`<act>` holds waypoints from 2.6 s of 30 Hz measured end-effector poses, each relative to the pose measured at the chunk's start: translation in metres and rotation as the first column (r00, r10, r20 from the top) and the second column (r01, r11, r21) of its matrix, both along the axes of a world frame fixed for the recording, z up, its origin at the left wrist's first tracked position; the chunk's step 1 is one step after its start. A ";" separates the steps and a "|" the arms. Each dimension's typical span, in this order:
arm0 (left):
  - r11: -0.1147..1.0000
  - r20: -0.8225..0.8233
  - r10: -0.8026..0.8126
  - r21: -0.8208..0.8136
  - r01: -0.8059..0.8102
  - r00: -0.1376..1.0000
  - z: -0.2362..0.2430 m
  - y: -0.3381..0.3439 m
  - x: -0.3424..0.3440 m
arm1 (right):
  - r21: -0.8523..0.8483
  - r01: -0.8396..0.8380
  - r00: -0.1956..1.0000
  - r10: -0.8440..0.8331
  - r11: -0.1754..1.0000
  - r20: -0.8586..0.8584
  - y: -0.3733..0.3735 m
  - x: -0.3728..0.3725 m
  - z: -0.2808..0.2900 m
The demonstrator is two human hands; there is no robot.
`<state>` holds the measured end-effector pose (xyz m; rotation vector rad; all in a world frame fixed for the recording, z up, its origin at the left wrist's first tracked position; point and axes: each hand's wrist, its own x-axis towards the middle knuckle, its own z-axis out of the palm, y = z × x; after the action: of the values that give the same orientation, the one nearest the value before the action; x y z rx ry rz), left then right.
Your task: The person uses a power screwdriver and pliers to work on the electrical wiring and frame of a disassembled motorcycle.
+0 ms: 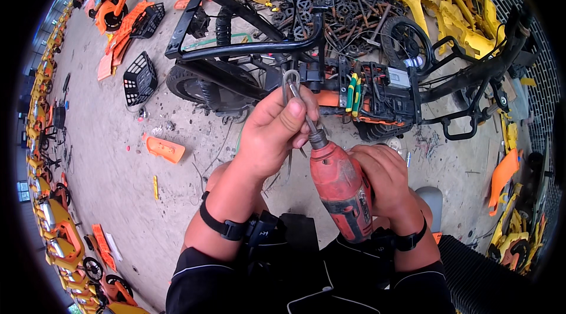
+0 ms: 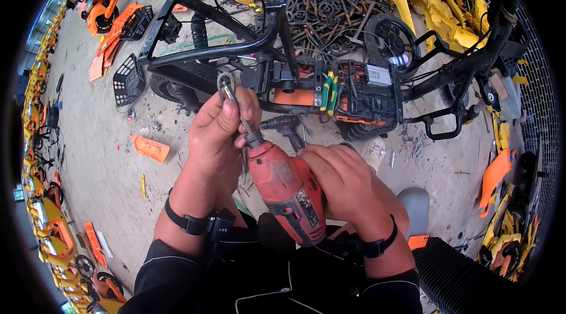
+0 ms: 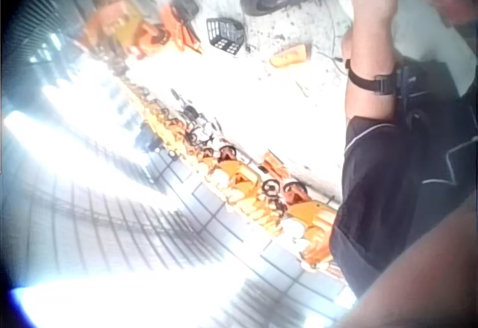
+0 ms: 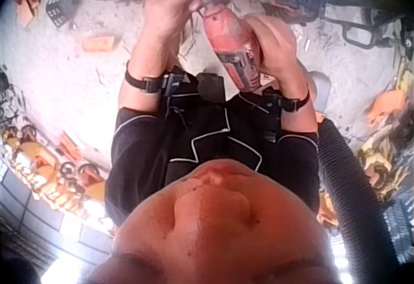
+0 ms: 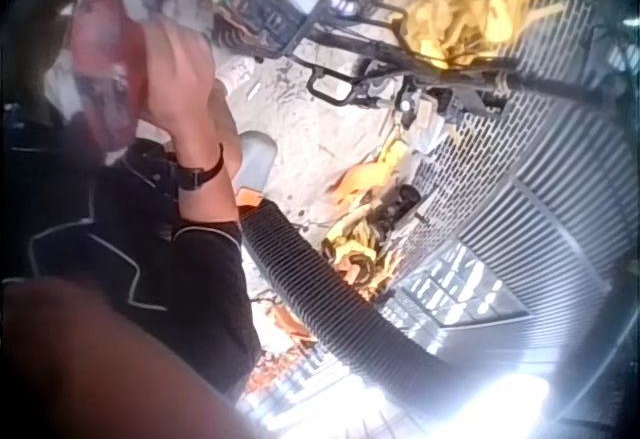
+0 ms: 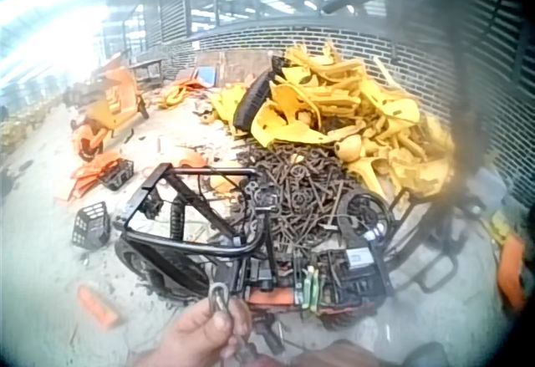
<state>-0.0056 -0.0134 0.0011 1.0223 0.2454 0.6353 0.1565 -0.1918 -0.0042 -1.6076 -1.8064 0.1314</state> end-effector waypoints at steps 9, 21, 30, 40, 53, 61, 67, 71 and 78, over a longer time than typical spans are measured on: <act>1.000 -0.018 0.008 0.006 -0.008 1.000 0.001 -0.001 0.000 | 0.010 -0.002 1.000 0.002 1.000 0.003 0.001 -0.001 0.001; 1.000 -0.008 0.008 0.010 -0.008 1.000 0.000 -0.001 -0.001 | 0.022 0.006 1.000 -0.006 1.000 0.006 0.002 -0.003 0.004; 1.000 0.001 -0.003 0.016 0.003 1.000 0.000 -0.001 -0.001 | 0.007 -0.001 1.000 0.001 1.000 -0.005 0.001 -0.003 0.005; 0.992 -0.034 0.044 -0.119 -0.048 0.998 0.012 0.007 0.003 | 0.040 0.008 0.997 -0.004 0.999 -0.080 -0.002 0.006 0.008; 0.907 -0.062 0.322 -0.265 -0.327 0.945 -0.008 0.021 0.002 | -0.005 -0.002 0.996 0.001 1.000 -0.086 -0.008 0.006 0.001; 0.904 -0.387 0.414 0.278 -0.323 0.824 0.007 0.006 0.015 | -0.016 0.056 0.996 -0.057 0.998 -0.064 -0.005 0.007 0.002; 0.986 -0.133 -0.080 -0.153 0.059 0.988 -0.003 0.008 0.011 | -0.056 0.025 1.000 -0.024 0.998 0.014 -0.001 -0.001 -0.003; 0.967 -0.104 -0.113 -0.242 0.085 0.988 -0.001 0.000 0.016 | -0.024 -0.001 0.996 0.003 1.000 0.085 0.005 -0.010 -0.007; 0.953 -0.128 -0.072 -0.303 0.030 0.989 -0.004 0.000 0.016 | -0.001 0.008 0.993 -0.008 1.000 0.118 0.010 -0.009 -0.009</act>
<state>0.0102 -0.0132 -0.0031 0.7766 0.4226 0.4628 0.1477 -0.1822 -0.0133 -1.6543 -1.8887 0.0341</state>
